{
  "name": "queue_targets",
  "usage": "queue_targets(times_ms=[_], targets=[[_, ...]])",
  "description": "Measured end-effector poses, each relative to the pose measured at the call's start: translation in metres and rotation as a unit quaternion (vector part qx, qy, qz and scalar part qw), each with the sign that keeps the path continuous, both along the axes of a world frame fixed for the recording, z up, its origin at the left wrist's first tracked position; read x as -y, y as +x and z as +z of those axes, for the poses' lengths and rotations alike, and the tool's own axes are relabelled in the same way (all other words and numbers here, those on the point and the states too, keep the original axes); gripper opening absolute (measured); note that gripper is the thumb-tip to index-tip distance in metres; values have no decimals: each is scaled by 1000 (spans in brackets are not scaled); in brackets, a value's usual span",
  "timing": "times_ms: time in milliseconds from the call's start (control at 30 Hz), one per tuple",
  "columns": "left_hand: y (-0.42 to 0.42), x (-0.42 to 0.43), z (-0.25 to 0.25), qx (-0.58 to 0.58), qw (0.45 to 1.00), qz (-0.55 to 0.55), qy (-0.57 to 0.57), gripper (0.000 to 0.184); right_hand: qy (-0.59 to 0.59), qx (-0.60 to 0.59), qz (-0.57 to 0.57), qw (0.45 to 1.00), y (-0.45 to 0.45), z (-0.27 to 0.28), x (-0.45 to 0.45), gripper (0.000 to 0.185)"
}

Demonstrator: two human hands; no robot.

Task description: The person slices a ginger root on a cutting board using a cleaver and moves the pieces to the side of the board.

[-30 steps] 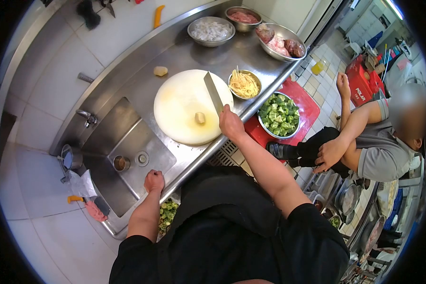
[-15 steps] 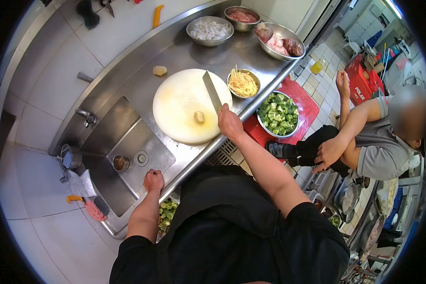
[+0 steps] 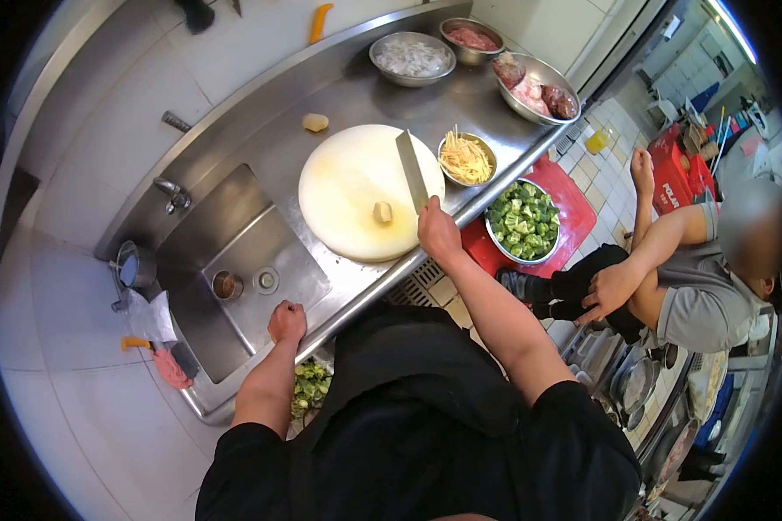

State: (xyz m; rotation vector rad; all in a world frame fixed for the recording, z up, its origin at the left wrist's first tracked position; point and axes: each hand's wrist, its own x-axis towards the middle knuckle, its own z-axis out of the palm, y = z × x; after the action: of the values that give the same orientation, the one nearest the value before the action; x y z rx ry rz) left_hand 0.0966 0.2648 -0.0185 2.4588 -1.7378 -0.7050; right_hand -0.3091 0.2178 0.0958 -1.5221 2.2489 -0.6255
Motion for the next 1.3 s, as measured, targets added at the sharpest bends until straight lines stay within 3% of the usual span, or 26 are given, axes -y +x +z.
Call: queue_targets(times_ms=[1300], targets=[[3, 0, -1, -9, 1000, 4, -1, 34, 2, 3, -7, 1000, 6, -5, -2, 28]])
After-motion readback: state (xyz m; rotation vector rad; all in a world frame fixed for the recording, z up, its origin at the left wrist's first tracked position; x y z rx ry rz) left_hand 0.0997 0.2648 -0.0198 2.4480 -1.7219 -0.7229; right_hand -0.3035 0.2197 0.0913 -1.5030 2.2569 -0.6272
